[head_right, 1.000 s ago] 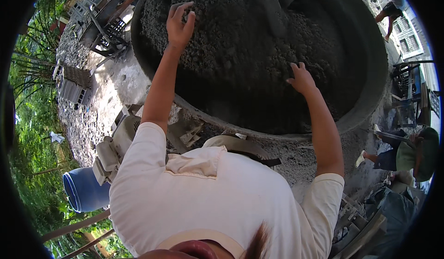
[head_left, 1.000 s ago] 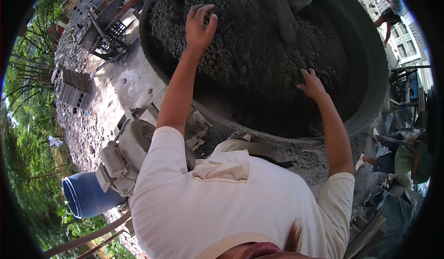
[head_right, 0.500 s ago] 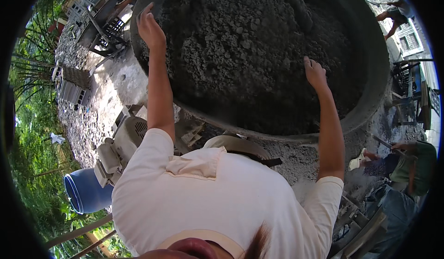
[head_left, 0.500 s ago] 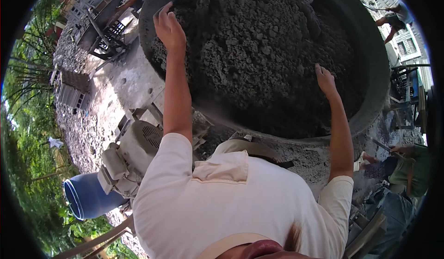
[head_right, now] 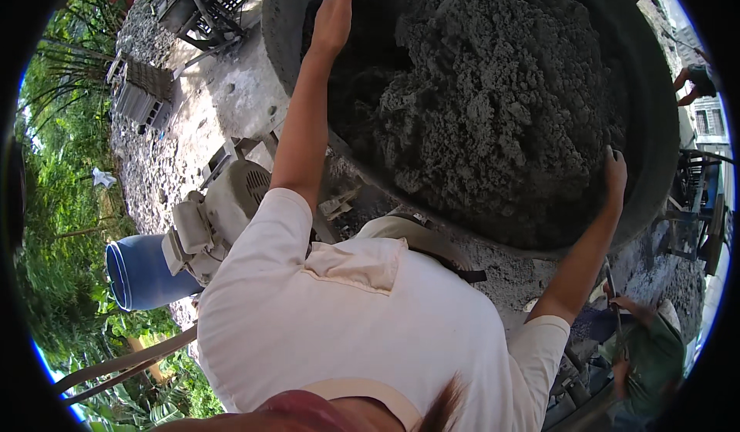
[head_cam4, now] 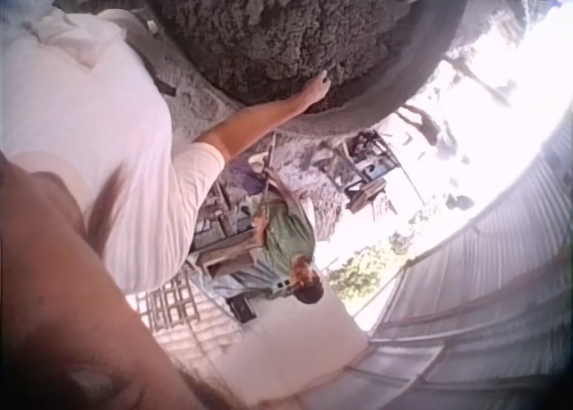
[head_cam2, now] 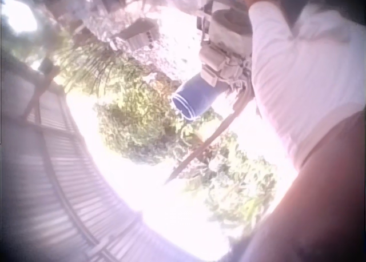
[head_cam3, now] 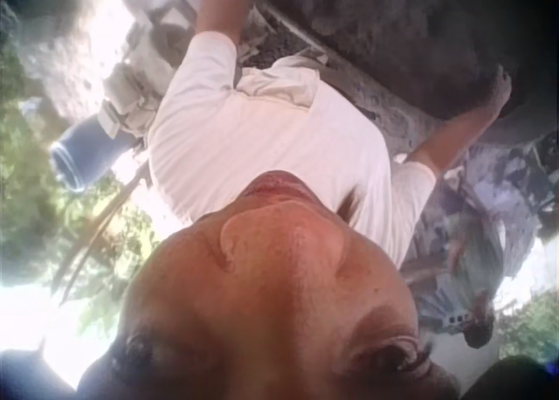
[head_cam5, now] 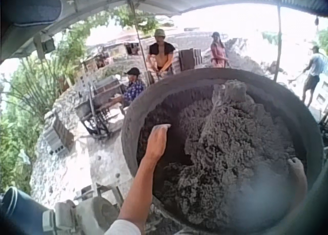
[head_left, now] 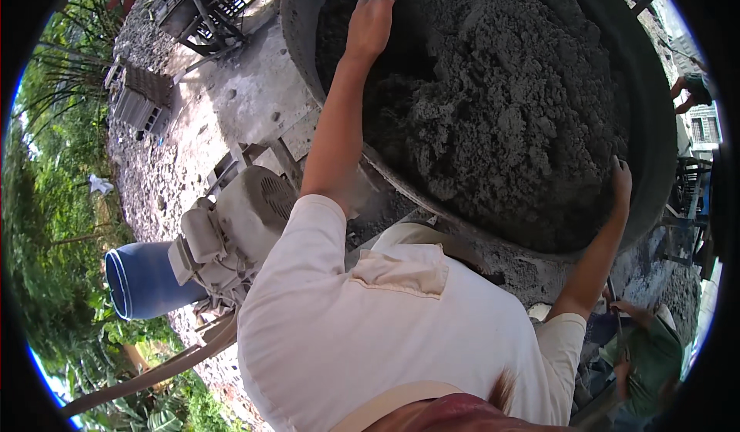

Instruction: The person reaches into a rotating concrete mixer by hand and moves the wet mixture around, occasionally picking up and dropping clumps.

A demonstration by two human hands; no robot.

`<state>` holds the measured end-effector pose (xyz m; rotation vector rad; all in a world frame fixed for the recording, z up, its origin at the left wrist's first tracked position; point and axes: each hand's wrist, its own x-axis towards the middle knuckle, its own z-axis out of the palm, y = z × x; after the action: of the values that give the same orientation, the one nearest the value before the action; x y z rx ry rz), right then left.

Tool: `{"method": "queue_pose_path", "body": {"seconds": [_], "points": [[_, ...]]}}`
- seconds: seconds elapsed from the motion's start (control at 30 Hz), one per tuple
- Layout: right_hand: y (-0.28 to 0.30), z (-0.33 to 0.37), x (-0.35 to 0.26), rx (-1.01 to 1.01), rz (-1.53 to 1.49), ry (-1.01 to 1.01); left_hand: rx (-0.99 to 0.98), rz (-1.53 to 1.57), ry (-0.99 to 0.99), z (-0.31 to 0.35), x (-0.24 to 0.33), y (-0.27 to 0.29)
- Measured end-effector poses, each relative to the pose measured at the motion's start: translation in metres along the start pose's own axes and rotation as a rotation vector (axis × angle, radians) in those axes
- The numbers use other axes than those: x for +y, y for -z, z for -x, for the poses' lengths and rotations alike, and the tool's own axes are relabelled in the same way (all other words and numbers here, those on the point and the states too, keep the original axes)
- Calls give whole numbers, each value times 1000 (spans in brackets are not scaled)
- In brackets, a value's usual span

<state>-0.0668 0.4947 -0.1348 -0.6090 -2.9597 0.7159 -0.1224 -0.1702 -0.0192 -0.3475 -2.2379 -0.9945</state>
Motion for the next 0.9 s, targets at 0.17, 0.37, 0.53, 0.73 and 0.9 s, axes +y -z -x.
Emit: {"method": "queue_pose_path", "body": {"seconds": [0.17,0.37,0.53,0.73,0.9], "points": [[19,5,8,193,-73,-4,-73,-149,-88,5,-8,-11],[48,17,25,571,-241,128,-152,-277,-231,14,-18,-25],[58,36,34,746,-161,-65,-191,-336,-406,11,-20,-44],[39,56,-59,735,-175,-260,-277,-300,-311,14,-27,-32],[23,50,-65,540,-352,-313,-422,-149,-53,12,-37,-51]]}}
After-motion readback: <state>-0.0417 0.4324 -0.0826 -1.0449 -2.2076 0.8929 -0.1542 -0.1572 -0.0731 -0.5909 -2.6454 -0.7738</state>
